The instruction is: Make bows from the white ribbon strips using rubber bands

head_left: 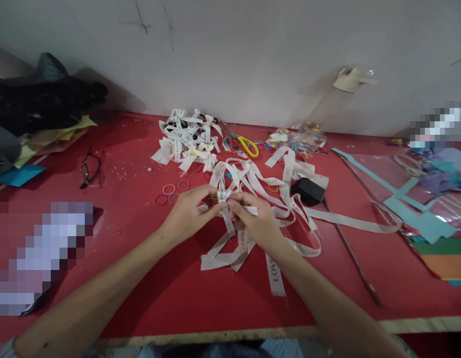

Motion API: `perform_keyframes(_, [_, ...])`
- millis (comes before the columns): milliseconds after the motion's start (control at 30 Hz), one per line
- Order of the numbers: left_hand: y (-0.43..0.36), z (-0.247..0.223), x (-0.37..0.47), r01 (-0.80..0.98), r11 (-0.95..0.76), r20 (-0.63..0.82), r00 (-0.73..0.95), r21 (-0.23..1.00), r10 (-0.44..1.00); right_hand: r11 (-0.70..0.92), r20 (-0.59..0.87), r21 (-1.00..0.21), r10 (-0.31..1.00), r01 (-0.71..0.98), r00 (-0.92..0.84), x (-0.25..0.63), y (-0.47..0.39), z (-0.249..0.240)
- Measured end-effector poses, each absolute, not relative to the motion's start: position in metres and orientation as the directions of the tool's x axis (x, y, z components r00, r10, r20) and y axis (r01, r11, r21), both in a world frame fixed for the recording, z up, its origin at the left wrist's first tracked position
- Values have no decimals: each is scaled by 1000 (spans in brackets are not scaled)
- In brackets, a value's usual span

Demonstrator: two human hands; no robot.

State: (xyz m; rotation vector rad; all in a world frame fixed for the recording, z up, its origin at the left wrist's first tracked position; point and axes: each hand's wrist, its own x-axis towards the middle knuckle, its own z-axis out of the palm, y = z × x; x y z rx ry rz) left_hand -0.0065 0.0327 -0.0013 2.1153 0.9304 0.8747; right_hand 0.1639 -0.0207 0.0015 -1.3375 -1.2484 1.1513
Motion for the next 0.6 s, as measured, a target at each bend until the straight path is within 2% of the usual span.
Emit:
perform_keyframes(167, [34, 1, -8, 333, -494, 295, 498, 803, 815, -58, -61, -997, 997, 57, -45, 167, -20, 1])
perform_keyframes(433, [40, 1, -10, 136, -299, 182, 541, 945, 821, -187, -166, -969, 977, -163, -137, 171, -18, -3])
perform_keyframes(600, [43, 5, -11, 133, -238, 126, 556, 962, 821, -168, -156, -979, 982, -115, -106, 170, -18, -3])
